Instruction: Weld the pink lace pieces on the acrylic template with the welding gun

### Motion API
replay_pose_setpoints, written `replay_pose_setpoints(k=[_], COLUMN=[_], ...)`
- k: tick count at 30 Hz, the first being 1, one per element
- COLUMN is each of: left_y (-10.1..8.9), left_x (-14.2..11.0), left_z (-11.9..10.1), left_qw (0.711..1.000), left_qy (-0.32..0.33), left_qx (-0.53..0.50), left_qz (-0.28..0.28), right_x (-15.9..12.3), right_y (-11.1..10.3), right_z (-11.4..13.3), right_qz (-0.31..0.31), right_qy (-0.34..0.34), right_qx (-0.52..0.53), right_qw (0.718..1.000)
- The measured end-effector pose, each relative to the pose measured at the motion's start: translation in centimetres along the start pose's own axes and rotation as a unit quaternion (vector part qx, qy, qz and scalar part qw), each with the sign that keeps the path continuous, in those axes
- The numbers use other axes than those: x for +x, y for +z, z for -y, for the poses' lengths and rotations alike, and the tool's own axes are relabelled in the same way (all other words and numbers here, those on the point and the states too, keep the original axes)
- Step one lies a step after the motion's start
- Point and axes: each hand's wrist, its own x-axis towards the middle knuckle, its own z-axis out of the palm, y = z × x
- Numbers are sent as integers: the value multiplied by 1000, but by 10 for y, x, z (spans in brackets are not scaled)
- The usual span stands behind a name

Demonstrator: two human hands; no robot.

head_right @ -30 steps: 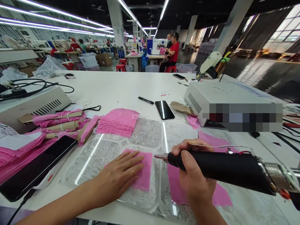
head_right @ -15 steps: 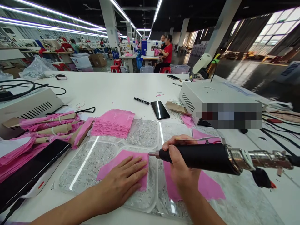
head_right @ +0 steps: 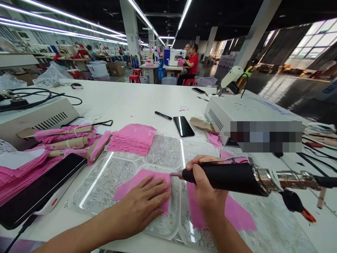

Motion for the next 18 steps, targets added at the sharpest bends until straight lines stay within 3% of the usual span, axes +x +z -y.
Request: replay_pose_setpoints(k=[5, 12, 18], left_y=[-17, -11, -11], left_x=[-19, -91, -112], left_z=[-5, 14, 16], left_qw=[997, 964, 969], left_qy=[-30, -143, -170], left_qx=[30, 69, 41], left_qz=[-62, -213, -177], right_x=[0, -4, -7], right_y=[-1, 19, 52], right_z=[3, -1, -18], right_qz=[-19, 9, 59], right_qy=[3, 17, 25], right_qx=[34, 66, 70], right_qw=[999, 998, 996])
